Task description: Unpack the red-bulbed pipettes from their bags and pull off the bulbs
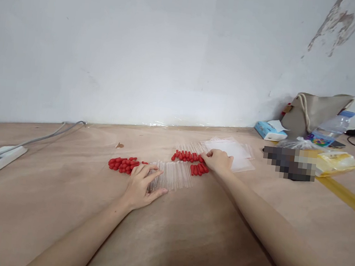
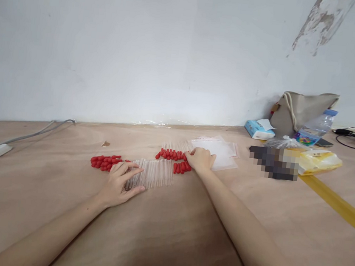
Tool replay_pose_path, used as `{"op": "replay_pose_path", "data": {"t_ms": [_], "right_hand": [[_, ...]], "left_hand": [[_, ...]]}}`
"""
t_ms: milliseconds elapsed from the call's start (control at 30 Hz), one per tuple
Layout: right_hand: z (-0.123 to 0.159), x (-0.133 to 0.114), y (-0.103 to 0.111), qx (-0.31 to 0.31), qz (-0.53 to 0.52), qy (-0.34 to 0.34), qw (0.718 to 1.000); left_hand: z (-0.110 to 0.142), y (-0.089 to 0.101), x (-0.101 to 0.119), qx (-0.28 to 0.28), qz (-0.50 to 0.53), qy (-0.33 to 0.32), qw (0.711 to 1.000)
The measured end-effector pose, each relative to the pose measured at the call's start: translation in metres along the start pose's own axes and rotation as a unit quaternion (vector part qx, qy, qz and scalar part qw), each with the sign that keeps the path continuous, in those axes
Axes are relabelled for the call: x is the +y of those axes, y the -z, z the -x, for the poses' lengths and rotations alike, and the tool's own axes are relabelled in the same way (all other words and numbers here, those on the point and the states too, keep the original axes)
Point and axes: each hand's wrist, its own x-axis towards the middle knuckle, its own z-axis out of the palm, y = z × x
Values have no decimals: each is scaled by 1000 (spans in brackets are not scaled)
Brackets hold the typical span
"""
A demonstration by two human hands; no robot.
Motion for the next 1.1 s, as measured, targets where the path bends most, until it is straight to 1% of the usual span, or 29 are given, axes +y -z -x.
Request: {"op": "replay_pose_path", "data": {"t_ms": [133,233,300,333,400,467,567,600,633,667,733,833,1000,1100], "right_hand": [[-5,-2,0,-9,-5,-19,1000],[-4,-3,5,-3,-13,-24,1000],[1,-3,9,8,-43,-12,999],[6,-3,11,14,-72,10,997],[21,-2,13,28,-142,89,985],[42,-2,13,49,-179,197,963],[75,0,8,108,-152,333,924],[84,0,6,119,-135,376,909],[92,1,4,130,-120,411,894],[98,0,2,139,-108,442,880],[105,0,-3,153,-95,485,856],[105,-1,-7,160,-94,519,835],[105,-2,-6,150,-73,523,836],[106,-1,-5,135,-59,530,835]], "left_hand": [[-1,2,1,-17,-20,0,1000],[-1,1,1,-23,-24,9,999],[-1,-1,0,-21,-26,12,999],[-1,-1,0,-19,-28,11,999],[-1,-2,0,-9,-35,10,999],[-1,-1,1,22,-45,19,999],[0,2,5,119,-57,26,991],[1,3,7,142,-57,13,988],[1,4,9,151,-57,-9,987],[2,5,11,144,-55,-35,987],[2,5,17,106,-49,-84,990],[2,1,22,67,-36,-112,991],[3,-1,25,21,-24,-93,995],[5,3,26,12,-19,-80,997]]}}
